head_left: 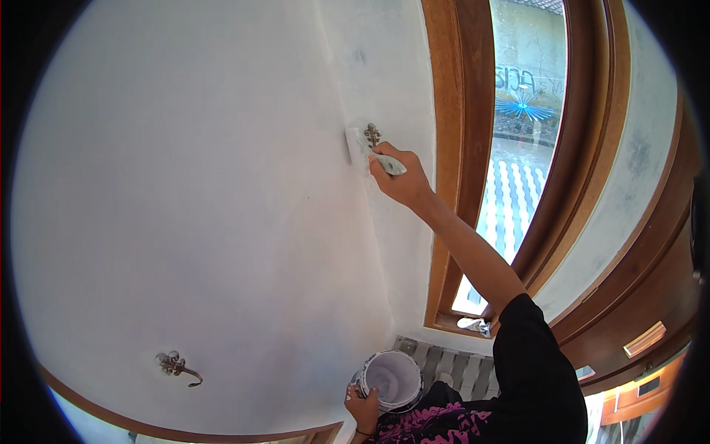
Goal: Painting the ceiling and wall corners with a brush.
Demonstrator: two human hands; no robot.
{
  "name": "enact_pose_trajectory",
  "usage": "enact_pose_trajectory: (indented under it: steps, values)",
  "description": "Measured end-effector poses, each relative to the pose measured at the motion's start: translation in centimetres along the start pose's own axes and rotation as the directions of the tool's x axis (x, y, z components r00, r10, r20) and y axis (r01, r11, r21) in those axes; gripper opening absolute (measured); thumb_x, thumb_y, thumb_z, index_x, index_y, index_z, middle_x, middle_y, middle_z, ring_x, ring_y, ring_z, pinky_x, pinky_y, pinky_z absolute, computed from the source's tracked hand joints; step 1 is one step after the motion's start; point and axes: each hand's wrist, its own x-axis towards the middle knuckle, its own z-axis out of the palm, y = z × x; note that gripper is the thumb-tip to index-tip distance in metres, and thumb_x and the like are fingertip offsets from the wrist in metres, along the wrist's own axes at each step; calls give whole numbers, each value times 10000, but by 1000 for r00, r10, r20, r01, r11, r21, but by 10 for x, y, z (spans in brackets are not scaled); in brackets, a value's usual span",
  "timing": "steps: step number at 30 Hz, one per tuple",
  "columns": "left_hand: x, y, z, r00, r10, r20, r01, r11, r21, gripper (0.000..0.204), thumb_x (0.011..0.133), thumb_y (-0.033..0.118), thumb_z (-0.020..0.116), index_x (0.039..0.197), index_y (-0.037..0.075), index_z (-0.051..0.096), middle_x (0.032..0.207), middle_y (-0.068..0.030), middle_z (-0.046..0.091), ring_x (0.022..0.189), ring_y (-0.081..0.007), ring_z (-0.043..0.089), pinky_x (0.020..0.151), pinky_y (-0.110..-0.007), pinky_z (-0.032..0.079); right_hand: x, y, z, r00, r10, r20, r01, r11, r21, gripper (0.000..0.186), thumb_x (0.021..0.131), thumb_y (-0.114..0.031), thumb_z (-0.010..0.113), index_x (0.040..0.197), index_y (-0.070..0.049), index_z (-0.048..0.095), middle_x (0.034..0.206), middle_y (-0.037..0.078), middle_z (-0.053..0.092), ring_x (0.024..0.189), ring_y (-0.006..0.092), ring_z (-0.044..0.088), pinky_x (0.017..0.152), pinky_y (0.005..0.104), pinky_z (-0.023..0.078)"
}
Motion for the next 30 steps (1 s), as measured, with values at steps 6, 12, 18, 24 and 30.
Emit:
enact_pose_trajectory:
  steps: [6,12,18,24,30]
  values:
    - [-5,8,8,998,-34,-44,30,996,-81,363,660,-22,753,805,30,425,771,-9,436,707,-113,466,636,-262,396,52,-2,-4,997,-57,-43,54,996,-74,204,879,-227,615,848,-25,614,554,164,547,490,281,540,516,360,450]
    - [2,8,20,974,-50,-220,15,987,-158,362,665,-36,746,804,42,420,770,1,420,691,-89,431,602,-246,369,171,-43,-27,927,-352,-131,320,922,-216,240,854,-244,605,768,-20,610,541,183,545,484,325,543,512,385,453]
    - [7,24,29,956,-83,-281,-9,950,-312,370,651,-25,754,787,49,418,734,15,412,646,-82,407,560,-253,345,254,-116,-47,877,-430,-216,386,896,-218,271,876,-153,616,680,3,512,570,15,495,526,90,445,451,302,376]
    - [8,0,45,918,81,-387,-60,996,67,307,683,135,757,821,-3,520,645,-39,437,606,-186,389,558,-377,373,294,-146,-55,803,-515,-301,437,851,-292,281,875,-149,608,677,-3,472,585,15,472,552,99,439,476,316,385]
    - [4,-24,47,922,83,-377,-10,982,190,361,692,185,791,871,-1,539,654,-38,454,617,-196,419,570,-386,378,234,-94,-35,880,-467,-82,428,858,-283,199,856,-182,628,789,2,591,593,132,569,510,184,551,540,311,464]
